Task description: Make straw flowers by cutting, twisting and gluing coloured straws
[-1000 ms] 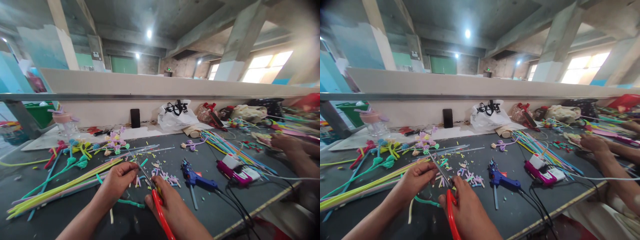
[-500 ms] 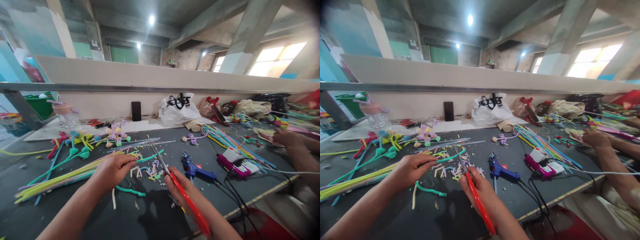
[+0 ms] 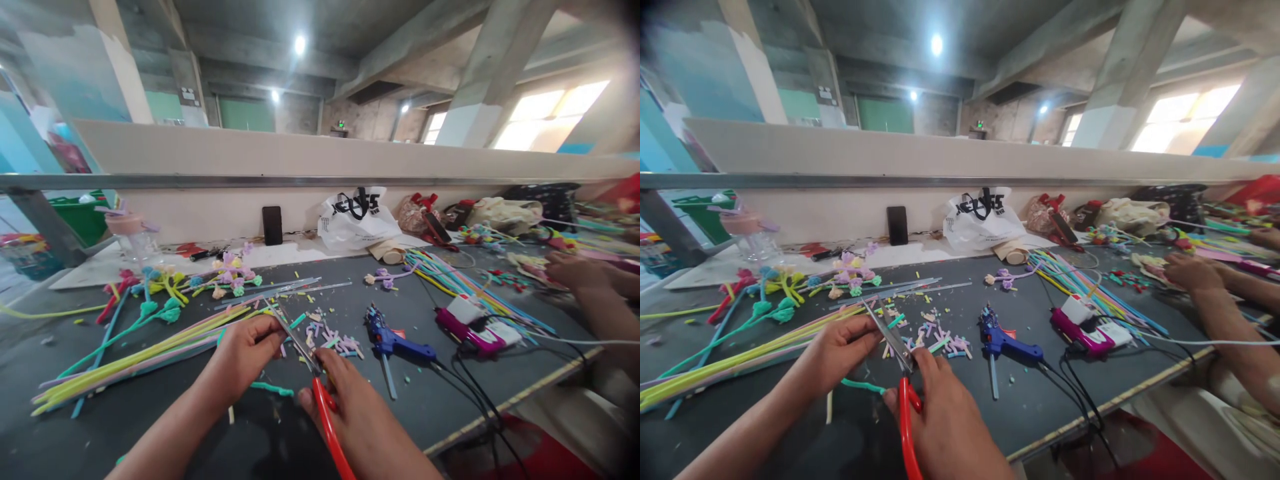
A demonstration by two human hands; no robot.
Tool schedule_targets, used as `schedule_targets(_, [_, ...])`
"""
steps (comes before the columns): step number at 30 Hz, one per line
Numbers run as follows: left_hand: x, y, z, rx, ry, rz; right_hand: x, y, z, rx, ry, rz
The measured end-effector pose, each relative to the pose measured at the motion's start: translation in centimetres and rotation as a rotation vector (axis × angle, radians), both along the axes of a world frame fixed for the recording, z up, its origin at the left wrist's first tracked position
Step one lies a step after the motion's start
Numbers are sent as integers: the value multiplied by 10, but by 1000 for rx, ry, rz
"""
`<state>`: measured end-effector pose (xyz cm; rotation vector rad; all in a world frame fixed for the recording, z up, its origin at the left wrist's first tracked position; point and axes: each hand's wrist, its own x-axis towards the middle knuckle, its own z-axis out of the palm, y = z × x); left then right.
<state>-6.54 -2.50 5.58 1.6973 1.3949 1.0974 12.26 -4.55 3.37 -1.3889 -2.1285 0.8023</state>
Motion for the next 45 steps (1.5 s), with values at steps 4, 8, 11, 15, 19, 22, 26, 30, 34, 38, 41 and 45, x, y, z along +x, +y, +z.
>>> schedule_targets(4, [1,2,-7,-34,-111,15,2,-3,1,10,-13,9])
schedule_targets(8, [4,2,-9,-97,-160,21,4,-4,3,18,-6,16])
schedule_targets(11, [5,2,-11,-126,-174,22,3,-4,3,5,-3,21])
schedule_targets(15, [4,3,-15,-164,-185,32,1,-3,4,18,-24,21])
schedule_targets(19, [4,6,-17,-218,-203,34,1,-2,4,14,-37,20])
schedule_targets(22, [5,7,-17,-252,-217,26,3,-2,5,-10,-35,29])
schedule_targets(26, [7,8,-16,-267,-221,-1,3,-3,4,-3,-44,43])
schedule_targets(30, [9,8,-18,-293,-220,-27,2,-1,5,-31,-73,43])
schedule_targets(34, [6,8,-18,-378,-228,-77,3,7,5,-42,-58,62])
schedule_targets(38, [-1,9,-12,-381,-184,-77,5,20,2,-53,-53,96])
schedule_targets(41, [-1,10,-10,-379,-167,-35,4,27,0,-77,-42,100])
schedule_targets(45, [1,11,-13,-394,-207,-27,4,29,0,-67,-8,117])
